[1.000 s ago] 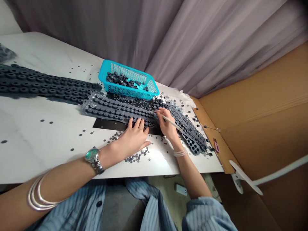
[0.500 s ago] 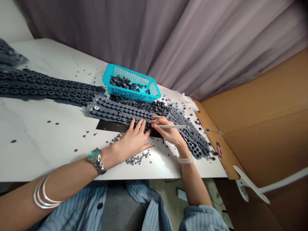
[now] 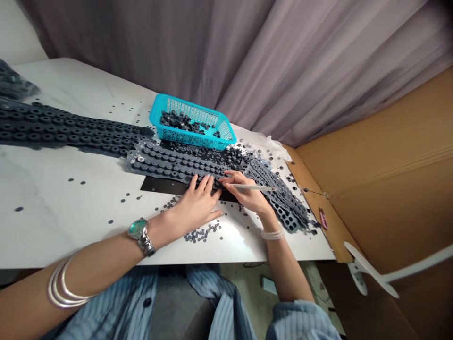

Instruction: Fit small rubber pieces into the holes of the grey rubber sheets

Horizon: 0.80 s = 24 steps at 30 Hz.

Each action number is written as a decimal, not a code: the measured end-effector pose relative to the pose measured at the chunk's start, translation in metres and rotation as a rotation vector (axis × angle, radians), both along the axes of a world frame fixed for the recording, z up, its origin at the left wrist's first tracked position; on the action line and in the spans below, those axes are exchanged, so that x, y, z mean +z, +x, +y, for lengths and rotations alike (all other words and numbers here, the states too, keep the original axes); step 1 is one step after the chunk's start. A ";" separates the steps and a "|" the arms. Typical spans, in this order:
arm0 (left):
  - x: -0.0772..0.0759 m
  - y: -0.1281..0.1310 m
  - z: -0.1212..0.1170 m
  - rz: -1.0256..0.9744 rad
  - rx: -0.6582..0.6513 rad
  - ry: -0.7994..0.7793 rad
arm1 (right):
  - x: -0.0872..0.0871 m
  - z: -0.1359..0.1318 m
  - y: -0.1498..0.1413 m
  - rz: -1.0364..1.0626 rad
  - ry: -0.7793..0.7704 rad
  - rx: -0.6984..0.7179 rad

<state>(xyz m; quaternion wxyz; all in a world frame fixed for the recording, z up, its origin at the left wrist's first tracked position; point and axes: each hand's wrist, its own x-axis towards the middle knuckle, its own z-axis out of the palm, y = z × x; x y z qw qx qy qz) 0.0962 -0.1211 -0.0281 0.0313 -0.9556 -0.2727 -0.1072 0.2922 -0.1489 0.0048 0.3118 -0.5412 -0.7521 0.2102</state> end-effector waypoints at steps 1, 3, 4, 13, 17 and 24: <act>0.000 0.000 0.000 -0.004 0.000 -0.001 | -0.001 0.000 0.000 -0.008 0.001 0.001; -0.001 0.000 0.000 -0.008 0.001 -0.004 | -0.003 0.001 0.000 -0.021 0.004 0.005; -0.001 0.000 0.000 -0.009 0.002 -0.005 | -0.003 0.001 -0.001 -0.030 0.009 0.006; 0.006 -0.001 0.000 0.022 -0.011 -0.046 | -0.009 0.004 -0.004 -0.106 0.108 -0.020; 0.012 -0.001 0.002 0.048 -0.013 -0.083 | -0.017 0.008 -0.005 -0.133 0.205 -0.053; 0.010 -0.001 0.003 0.023 -0.017 -0.089 | -0.018 0.012 0.018 -0.297 0.398 -0.273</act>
